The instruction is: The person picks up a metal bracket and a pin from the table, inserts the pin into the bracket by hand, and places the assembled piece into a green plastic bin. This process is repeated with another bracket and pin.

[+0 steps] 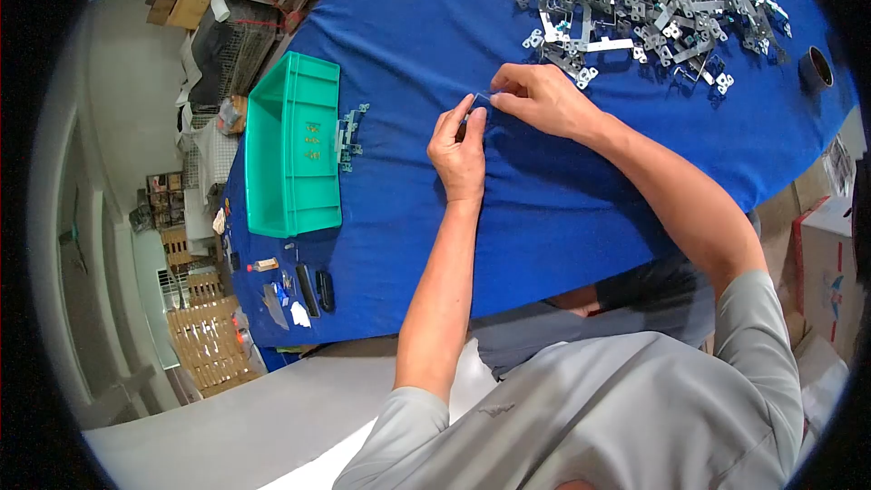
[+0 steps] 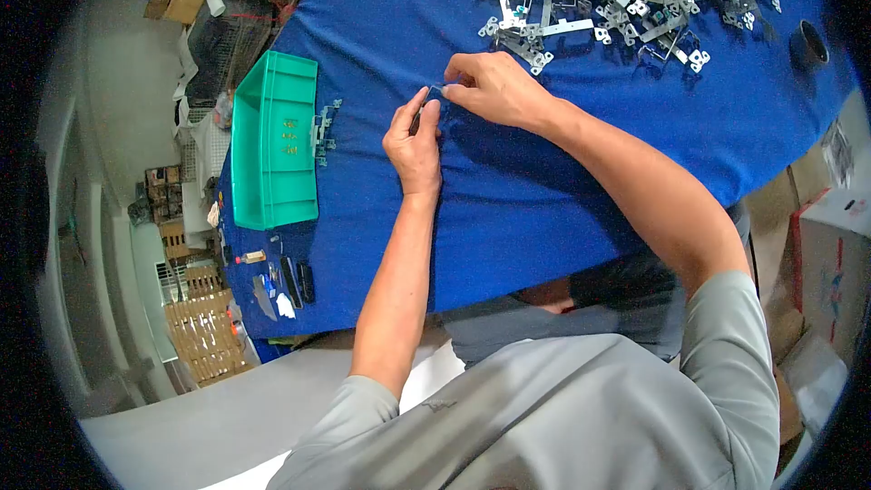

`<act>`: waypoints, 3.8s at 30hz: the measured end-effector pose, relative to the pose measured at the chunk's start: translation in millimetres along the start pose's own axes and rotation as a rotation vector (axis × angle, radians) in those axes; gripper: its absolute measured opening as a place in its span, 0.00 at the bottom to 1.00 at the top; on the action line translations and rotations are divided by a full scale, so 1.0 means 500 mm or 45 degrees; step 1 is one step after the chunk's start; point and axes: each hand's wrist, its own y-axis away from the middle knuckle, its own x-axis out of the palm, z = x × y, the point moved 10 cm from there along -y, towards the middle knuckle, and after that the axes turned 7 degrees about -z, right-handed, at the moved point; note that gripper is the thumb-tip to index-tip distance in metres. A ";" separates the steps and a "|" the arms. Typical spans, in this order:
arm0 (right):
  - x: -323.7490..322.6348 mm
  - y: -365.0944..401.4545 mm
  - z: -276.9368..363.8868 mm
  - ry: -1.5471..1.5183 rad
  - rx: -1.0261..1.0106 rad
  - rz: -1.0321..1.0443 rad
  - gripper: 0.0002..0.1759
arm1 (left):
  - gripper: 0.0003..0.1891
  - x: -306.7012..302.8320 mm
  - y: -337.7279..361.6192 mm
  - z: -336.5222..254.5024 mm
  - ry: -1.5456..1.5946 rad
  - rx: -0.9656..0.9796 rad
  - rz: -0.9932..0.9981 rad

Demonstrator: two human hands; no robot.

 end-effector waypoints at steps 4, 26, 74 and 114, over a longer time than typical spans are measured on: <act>0.000 -0.001 0.010 0.131 -0.165 -0.040 0.11 | 0.13 0.004 0.002 -0.002 0.007 0.038 0.025; 0.012 0.002 0.013 0.016 0.007 0.045 0.11 | 0.15 -0.002 0.002 0.037 0.291 -0.215 -0.039; 0.000 0.003 0.012 0.167 0.003 0.015 0.10 | 0.16 -0.002 0.005 0.040 0.291 -0.190 -0.019; 0.002 0.002 0.023 0.158 -0.076 -0.002 0.10 | 0.14 0.000 0.005 0.035 0.349 -0.221 -0.022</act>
